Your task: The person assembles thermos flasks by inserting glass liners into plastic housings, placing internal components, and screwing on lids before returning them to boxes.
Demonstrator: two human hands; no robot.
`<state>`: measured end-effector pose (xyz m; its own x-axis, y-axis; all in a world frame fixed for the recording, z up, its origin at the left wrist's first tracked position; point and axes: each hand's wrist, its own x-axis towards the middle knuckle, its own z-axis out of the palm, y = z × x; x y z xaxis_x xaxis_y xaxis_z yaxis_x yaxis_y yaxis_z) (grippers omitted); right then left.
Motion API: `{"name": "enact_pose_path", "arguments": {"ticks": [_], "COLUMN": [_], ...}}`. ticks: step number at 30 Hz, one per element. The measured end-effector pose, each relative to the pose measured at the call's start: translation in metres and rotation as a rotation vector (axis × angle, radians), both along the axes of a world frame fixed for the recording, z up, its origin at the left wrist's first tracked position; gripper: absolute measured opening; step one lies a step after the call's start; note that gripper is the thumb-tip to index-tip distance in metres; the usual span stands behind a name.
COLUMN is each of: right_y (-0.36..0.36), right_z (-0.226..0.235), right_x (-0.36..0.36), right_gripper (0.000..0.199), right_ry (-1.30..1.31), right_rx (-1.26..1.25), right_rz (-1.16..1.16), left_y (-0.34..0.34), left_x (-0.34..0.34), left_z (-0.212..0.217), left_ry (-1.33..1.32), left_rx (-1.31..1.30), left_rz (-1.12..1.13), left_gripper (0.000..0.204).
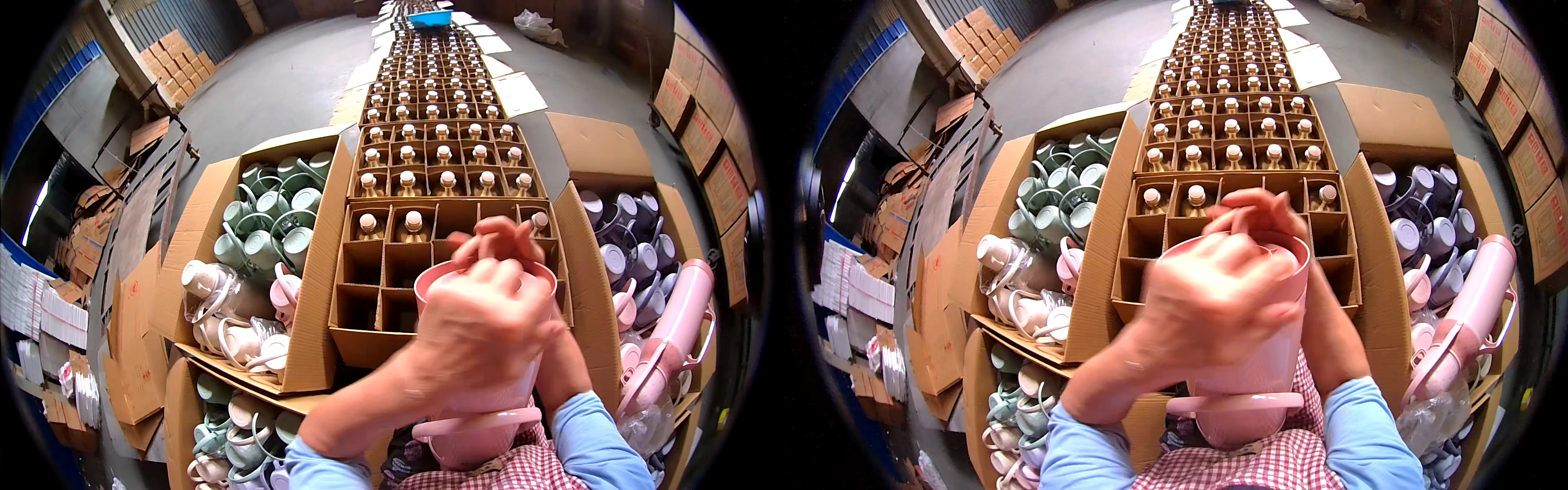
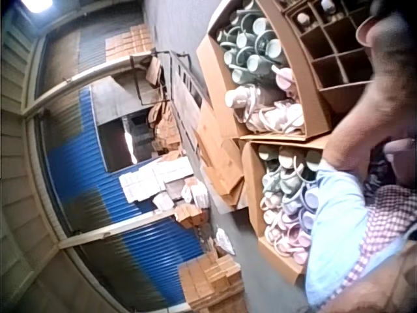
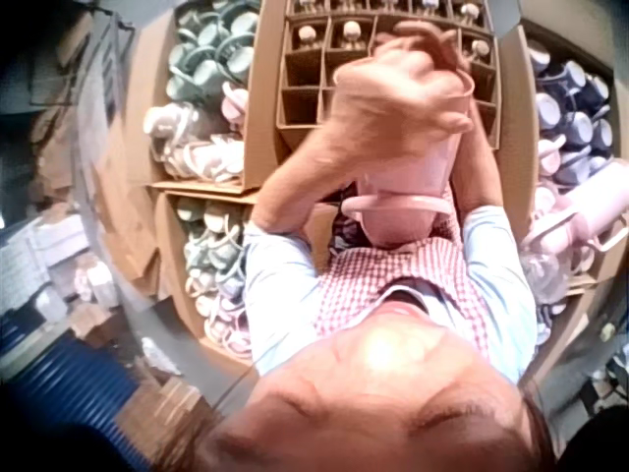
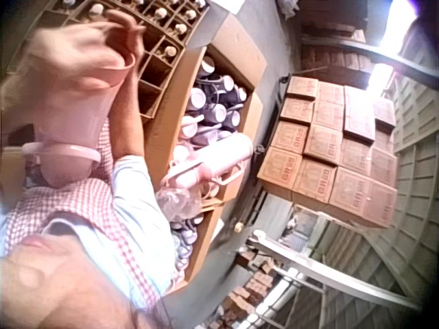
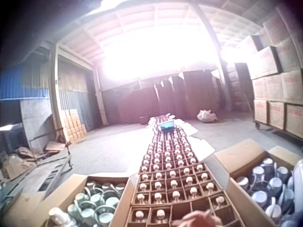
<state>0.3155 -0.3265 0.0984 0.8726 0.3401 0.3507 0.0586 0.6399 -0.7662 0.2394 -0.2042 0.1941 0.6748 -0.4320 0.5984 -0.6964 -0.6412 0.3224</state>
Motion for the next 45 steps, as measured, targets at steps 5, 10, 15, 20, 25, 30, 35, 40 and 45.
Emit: {"name": "enact_pose_path", "arguments": {"ticks": [5,10,15,20,25,30,35,40,45], "right_y": [-0.025,-0.009,-0.028,-0.01,-0.032,0.001,-0.017,-0.027,-0.039], "right_z": [0.034,0.009,0.029,0.001,0.02,0.001,0.03,0.039,0.094], "right_x": [-0.026,-0.007,-0.031,-0.002,-0.01,0.001,-0.017,-0.023,-0.025], "right_gripper": [0.062,0.054,0.063,0.051,0.049,0.042,0.041,0.033,0.015], "right_ry": [-0.207,0.077,-0.21,0.019,-0.227,0.081,-0.086,-0.075,-0.396], "right_rx": [-0.389,0.02,-0.426,0.006,-0.37,0.18,-0.325,-0.367,-0.507], "right_rz": [-0.002,0.085,-0.069,0.068,0.074,0.14,0.015,-0.004,0.496], "left_y": [0.079,0.005,0.071,0.005,0.077,0.008,0.068,0.08,0.054], "left_x": [0.02,0.001,0.02,0.003,0.021,0.001,0.026,0.029,0.029], "left_z": [-0.063,0.001,-0.053,-0.006,-0.062,-0.001,-0.064,-0.053,-0.158], "left_ry": [0.304,0.023,0.21,0.001,0.375,0.049,0.034,0.463,0.846], "left_rx": [-0.576,-0.003,-0.585,-0.037,-0.644,0.022,-0.47,-0.571,-1.306], "left_rz": [-0.394,-0.052,-0.442,-0.024,-0.416,-0.032,-0.492,-0.585,-0.23], "left_gripper": [0.025,0.031,0.023,0.024,0.029,0.029,0.029,0.045,0.049]}}
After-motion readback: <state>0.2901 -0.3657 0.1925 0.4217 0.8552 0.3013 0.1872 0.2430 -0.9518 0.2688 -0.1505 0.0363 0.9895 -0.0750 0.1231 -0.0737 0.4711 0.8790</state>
